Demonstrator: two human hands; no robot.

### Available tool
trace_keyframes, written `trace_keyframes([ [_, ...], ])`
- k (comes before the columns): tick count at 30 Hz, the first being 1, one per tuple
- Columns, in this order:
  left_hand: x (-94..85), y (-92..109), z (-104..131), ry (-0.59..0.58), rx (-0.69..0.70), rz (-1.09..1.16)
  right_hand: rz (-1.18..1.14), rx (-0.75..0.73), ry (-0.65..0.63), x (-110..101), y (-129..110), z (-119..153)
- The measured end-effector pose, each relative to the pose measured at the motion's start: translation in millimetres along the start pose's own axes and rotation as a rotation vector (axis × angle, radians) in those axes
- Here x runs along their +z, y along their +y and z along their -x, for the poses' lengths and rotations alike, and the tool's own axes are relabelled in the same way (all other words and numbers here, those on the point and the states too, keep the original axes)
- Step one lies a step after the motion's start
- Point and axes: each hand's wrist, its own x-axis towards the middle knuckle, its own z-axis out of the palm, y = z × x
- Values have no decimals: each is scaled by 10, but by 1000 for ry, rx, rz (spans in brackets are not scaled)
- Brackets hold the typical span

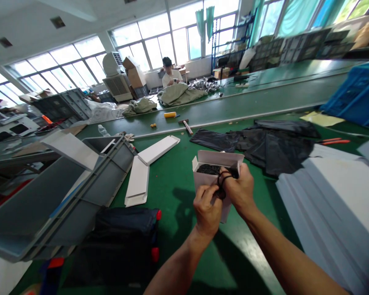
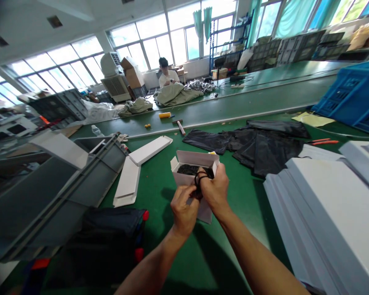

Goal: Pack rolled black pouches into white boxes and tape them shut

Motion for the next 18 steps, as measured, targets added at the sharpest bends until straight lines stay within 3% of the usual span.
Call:
trace_keyframes([
  [3,-47,61,-64,15,14,25,11,6,-5,-5,1,-15],
  [7,-268,181,-269,13,142,33,13,-29,-7,-12,29,9],
  [12,-573,273,-710,14,411,-316,44,-62,15,-17,61,135],
  [15,-651,244,-918,-61,453,-481,47,-105,17,-31,54,198],
  [18,-667,179,-1016,-166,436,-503,56,-116,10,-47,44,218],
])
